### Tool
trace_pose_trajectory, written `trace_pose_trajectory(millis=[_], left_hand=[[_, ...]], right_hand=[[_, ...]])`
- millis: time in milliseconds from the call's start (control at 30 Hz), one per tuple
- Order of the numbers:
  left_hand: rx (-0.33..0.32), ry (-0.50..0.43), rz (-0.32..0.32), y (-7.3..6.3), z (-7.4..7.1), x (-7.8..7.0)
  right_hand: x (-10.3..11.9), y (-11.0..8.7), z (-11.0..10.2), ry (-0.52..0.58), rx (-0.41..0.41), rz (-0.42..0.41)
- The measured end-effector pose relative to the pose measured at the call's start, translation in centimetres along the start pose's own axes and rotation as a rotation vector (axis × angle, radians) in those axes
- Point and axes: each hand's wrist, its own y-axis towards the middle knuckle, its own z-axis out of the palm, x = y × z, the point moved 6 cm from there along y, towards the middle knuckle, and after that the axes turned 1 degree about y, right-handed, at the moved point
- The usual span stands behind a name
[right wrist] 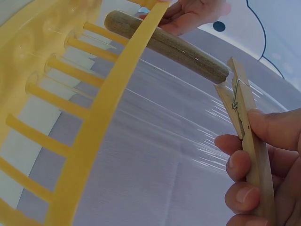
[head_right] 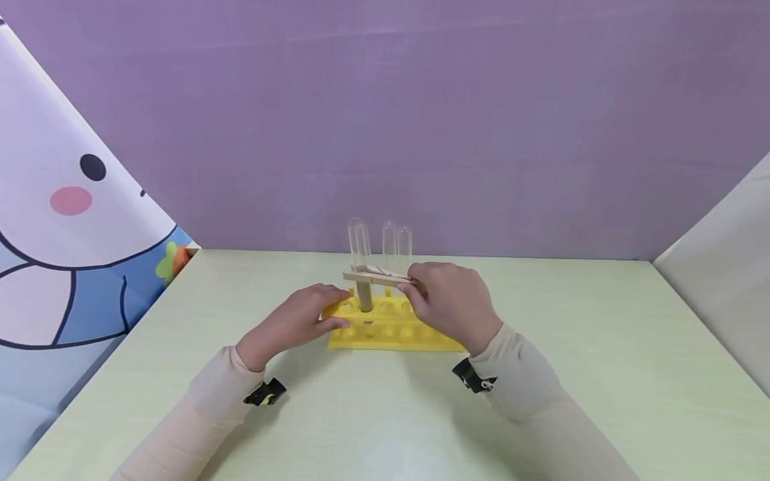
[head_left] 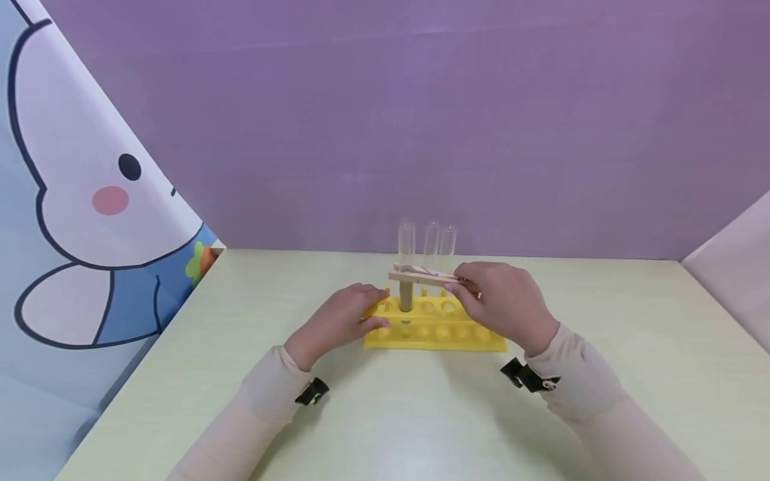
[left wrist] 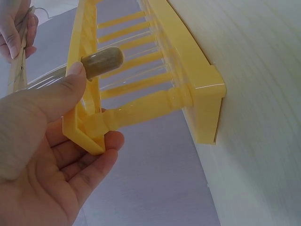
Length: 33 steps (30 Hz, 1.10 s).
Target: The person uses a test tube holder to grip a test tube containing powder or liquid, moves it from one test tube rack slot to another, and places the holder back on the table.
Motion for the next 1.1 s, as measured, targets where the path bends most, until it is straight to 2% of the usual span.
trace_pose_trajectory(millis=[667, 1100], left_hand=[[-0.027, -0.005, 0.025, -0.4, -0.2, -0.1], [-0.036, -0.005, 0.031, -0.5, -0.1, 0.2]], right_hand=[[1.0, 0.8, -2.1, 0.025, -0.058, -0.055], [1.2, 1.2, -2.7, 0.03, -0.087, -0.08]])
